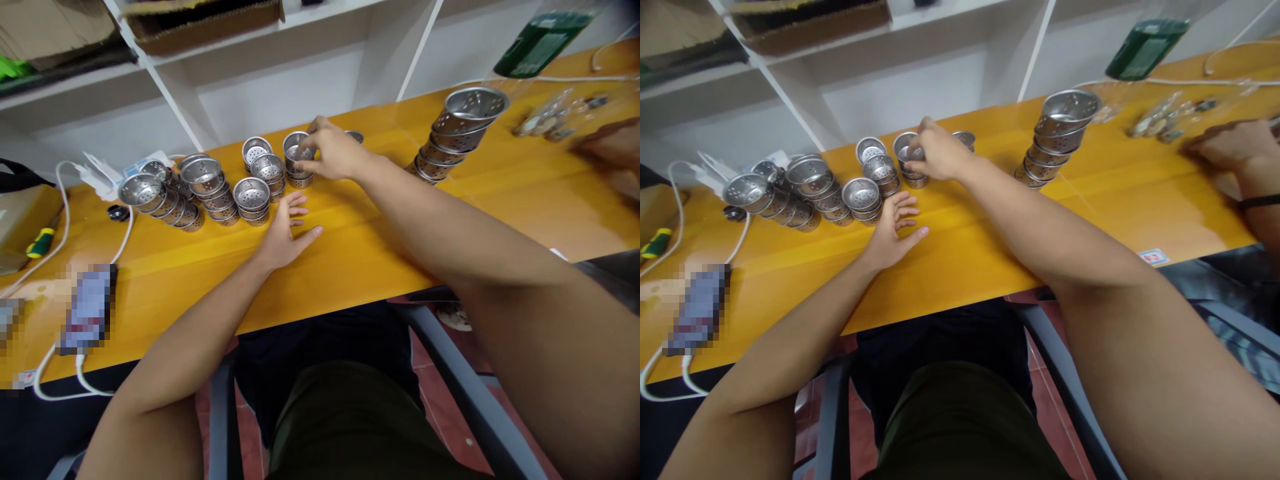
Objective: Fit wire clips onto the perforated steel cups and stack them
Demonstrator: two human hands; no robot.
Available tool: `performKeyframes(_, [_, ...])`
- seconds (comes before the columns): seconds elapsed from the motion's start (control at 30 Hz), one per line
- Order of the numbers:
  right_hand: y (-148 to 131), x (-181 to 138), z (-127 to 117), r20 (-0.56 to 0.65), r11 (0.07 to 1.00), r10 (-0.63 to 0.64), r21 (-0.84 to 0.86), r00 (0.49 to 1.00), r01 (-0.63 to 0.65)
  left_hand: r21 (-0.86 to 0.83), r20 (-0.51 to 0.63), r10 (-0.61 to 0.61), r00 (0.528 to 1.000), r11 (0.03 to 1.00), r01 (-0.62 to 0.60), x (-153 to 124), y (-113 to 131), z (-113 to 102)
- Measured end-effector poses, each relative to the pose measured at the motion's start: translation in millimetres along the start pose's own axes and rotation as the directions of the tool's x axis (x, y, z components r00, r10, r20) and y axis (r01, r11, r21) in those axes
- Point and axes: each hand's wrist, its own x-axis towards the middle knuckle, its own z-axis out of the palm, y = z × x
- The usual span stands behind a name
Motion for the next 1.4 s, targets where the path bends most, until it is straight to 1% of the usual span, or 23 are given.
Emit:
performKeyframes(0.07, [10, 8, 10, 0.037, 1.0, -0.019, -0.018, 0.999, 0.02, 0.006, -0.003, 0.005, 1.0, 1.0, -0.005, 0, -2, 0])
performKeyframes(0.13, [20, 13, 17, 0.034, 0.999, -0.049, 0.003, 0.998, 0.049, 0.002, 0.006, 0.015, 1.0, 1.0, -0.015, 0, -5, 0])
performKeyframes(0.23, [31, 20, 18, 0.037, 0.995, -0.084, 0.059, 0.996, 0.082, 0.003, 0.019, 0.022, 1.0, 1.0, -0.022, 0, -7, 1])
performKeyframes(0.33, [31, 26, 4, 0.026, 0.986, -0.115, 0.126, 0.993, 0.111, 0.017, 0.01, 0.023, 1.0, 1.0, -0.023, 0, -7, 1])
performKeyframes(0.37, [30, 26, -3, -0.007, 0.981, -0.126, 0.145, 0.992, 0.126, 0.025, 0.006, 0.026, 1.0, 0.999, -0.026, 0, -6, 1])
performKeyframes(0.43, [26, 25, -18, -0.118, 0.973, -0.142, 0.167, 0.983, 0.161, 0.051, 0.004, 0.033, 0.999, 0.998, -0.034, 0, -4, 0])
performKeyframes(0.53, [20, 18, -38, -0.251, 0.976, -0.132, 0.139, 0.959, 0.17, 0.092, 0.019, 0.034, 0.999, 0.995, -0.035, -1, -1, 0])
performKeyframes(0.6, [14, 14, -45, -0.267, 0.987, -0.104, 0.09, 0.958, 0.132, 0.103, 0.038, 0.03, 0.999, 0.994, -0.034, -2, 1, -1])
performKeyframes(0.67, [7, 10, -46, -0.253, 0.995, -0.078, 0.045, 0.964, 0.092, 0.11, 0.051, 0.032, 0.998, 0.993, -0.038, -2, 3, -1])
performKeyframes(0.73, [2, 7, -41, -0.211, 0.997, -0.072, 0.01, 0.975, 0.075, 0.126, 0.053, 0.035, 0.998, 0.991, -0.041, -2, 4, -2])
performKeyframes(0.8, [1, 6, -31, -0.138, 0.997, -0.082, -0.01, 0.987, 0.082, 0.136, 0.053, 0.03, 0.998, 0.99, -0.037, -2, 5, -2])
performKeyframes(0.87, [7, 8, -17, -0.054, 0.996, -0.087, -0.015, 0.995, 0.086, 0.119, 0.057, 0.023, 0.998, 0.992, -0.029, -2, 5, -2])
performKeyframes(0.93, [21, 11, -1, -0.008, 0.996, -0.084, 0.005, 0.996, 0.084, 0.091, 0.065, 0.02, 0.998, 0.996, -0.026, -1, 5, -2])
performKeyframes(1.0, [37, 16, 14, -0.015, 0.994, -0.096, 0.057, 0.995, 0.097, 0.076, 0.07, 0.019, 0.997, 0.997, -0.024, -1, 3, -2])
performKeyframes(1.07, [51, 21, 26, -0.059, 0.987, -0.115, 0.103, 0.992, 0.121, 0.077, 0.07, 0.017, 0.997, 0.997, -0.023, -1, 2, -1])
performKeyframes(1.17, [56, 25, 34, -0.082, 0.989, -0.093, 0.107, 0.992, 0.102, 0.083, 0.072, 0.024, 0.997, 0.996, -0.03, 0, 0, -1])
performKeyframes(1.23, [47, 24, 30, -0.058, 0.991, -0.078, 0.104, 0.995, 0.084, 0.086, 0.074, 0.034, 0.997, 0.995, -0.04, 0, 0, -2])
performKeyframes(1.3, [34, 18, 16, -0.033, 0.989, -0.09, 0.115, 0.995, 0.094, 0.092, 0.072, 0.044, 0.996, 0.994, -0.05, -1, 1, -2])
performKeyframes(1.37, [25, 9, -6, -0.083, 0.988, -0.094, 0.112, 0.992, 0.103, 0.107, 0.067, 0.051, 0.996, 0.993, -0.058, -1, 2, -3])
performKeyframes(1.4, [24, 4, -19, -0.143, 0.99, -0.081, 0.106, 0.986, 0.097, 0.117, 0.067, 0.052, 0.996, 0.991, -0.059, -1, 3, -3])
